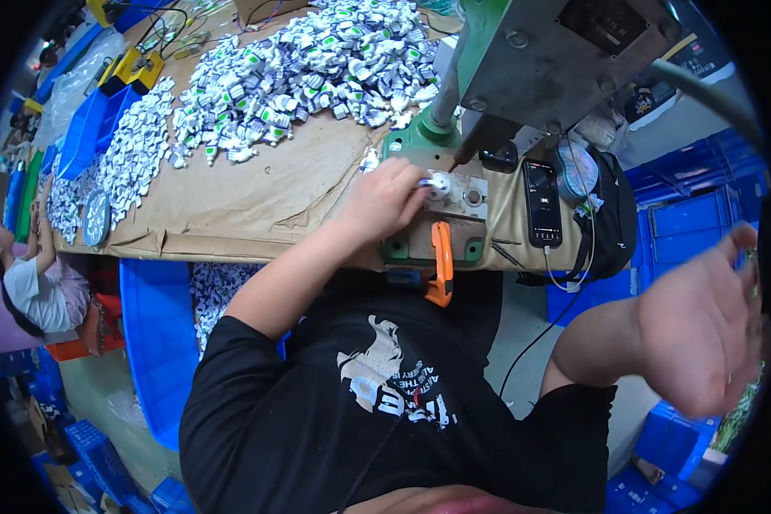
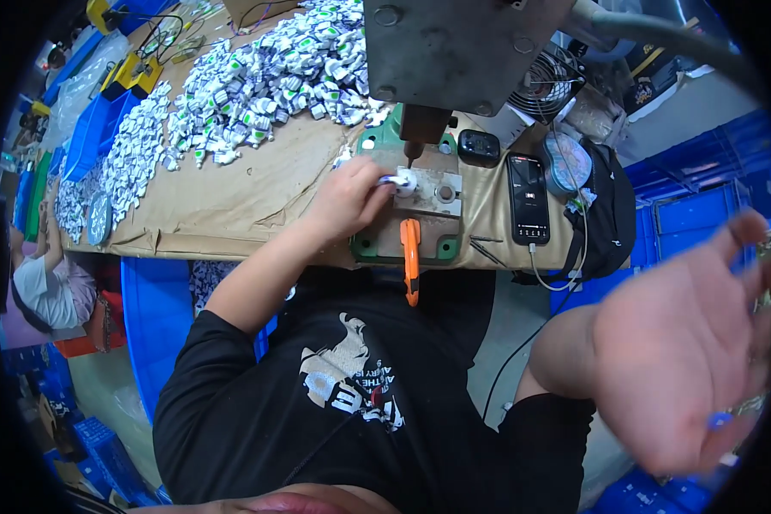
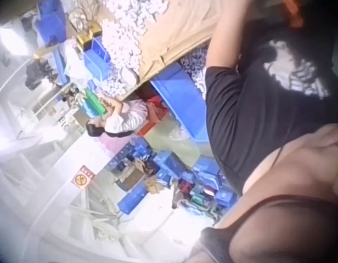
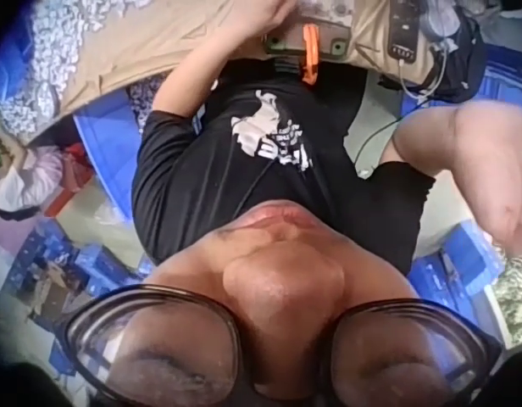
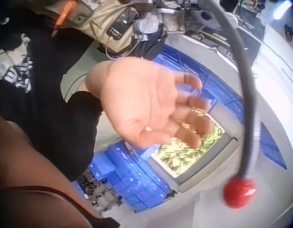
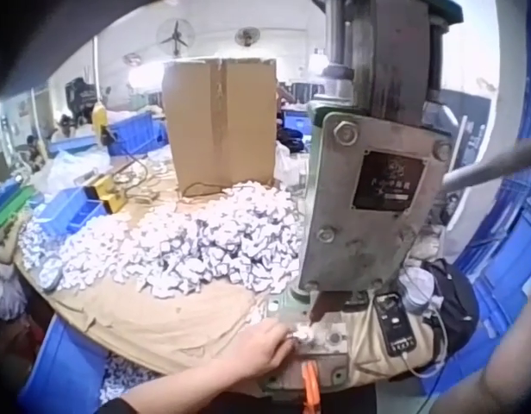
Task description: Using a manual press machine to assemble small white plastic components on a factory workbench.
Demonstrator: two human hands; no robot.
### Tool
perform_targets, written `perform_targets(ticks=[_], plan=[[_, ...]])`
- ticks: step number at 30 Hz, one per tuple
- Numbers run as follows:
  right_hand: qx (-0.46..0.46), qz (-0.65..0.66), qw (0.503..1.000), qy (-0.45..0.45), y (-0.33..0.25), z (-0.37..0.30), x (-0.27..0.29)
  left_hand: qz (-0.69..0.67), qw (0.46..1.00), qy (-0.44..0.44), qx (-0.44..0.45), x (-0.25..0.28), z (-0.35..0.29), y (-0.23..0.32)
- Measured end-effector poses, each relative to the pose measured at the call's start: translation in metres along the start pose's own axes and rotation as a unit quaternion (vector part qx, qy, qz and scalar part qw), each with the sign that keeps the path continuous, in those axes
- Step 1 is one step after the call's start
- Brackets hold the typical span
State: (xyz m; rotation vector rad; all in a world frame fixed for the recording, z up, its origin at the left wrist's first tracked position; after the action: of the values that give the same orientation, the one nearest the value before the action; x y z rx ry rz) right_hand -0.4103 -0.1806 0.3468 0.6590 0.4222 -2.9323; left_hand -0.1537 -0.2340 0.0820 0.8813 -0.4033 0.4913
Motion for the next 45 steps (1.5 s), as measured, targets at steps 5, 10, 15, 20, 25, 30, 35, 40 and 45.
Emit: perform_targets(ticks=[5, 10, 15, 20, 25, 30, 35, 40, 45], plan=[[-0.063, -0.129, 0.969, -0.200, 0.064, -0.083, 0.035, 0.004, 0.958, -0.253, 0.133, 0.066, -0.067, -0.060], [-0.294, -0.172, 0.868, -0.361, 0.083, -0.176, 0.034, -0.214, 0.871, -0.235, 0.374, 0.130, -0.108, -0.065], [-0.245, -0.132, 0.796, -0.538, 0.081, -0.239, -0.022, -0.183, 0.909, 0.042, 0.371, 0.111, -0.086, -0.113], [-0.130, -0.166, 0.701, -0.681, 0.067, -0.287, -0.041, 0.004, 0.989, 0.068, 0.131, 0.071, -0.019, -0.090], [-0.093, -0.195, 0.717, -0.663, 0.066, -0.283, -0.040, 0.089, 0.990, -0.106, -0.010, 0.032, 0.006, -0.070], [-0.103, -0.175, 0.768, -0.607, 0.065, -0.276, -0.035, 0.100, 0.959, -0.240, 0.117, 0.029, -0.001, -0.081], [-0.104, -0.170, 0.777, -0.598, 0.063, -0.274, -0.033, 0.132, 0.914, -0.335, 0.186, 0.043, -0.006, -0.094], [-0.133, -0.140, 0.797, -0.573, 0.065, -0.268, -0.029, 0.053, 0.950, -0.228, 0.206, 0.034, 0.010, -0.074], [-0.183, -0.117, 0.826, -0.520, 0.078, -0.235, -0.023, -0.159, 0.959, -0.097, 0.213, -0.009, 0.015, -0.039]])
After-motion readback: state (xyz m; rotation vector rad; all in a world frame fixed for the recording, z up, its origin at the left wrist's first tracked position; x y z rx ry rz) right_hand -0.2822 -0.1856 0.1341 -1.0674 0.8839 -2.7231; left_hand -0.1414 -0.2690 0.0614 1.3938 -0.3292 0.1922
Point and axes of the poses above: each hand's wrist, its own z-axis towards the middle knuckle, its own x-axis out of the back of the hand, y = z × x, the point moved 7 cm from there along z, towards the middle knuckle, and after that the axes turned 10 degrees about -z, right-handed, at the moved point
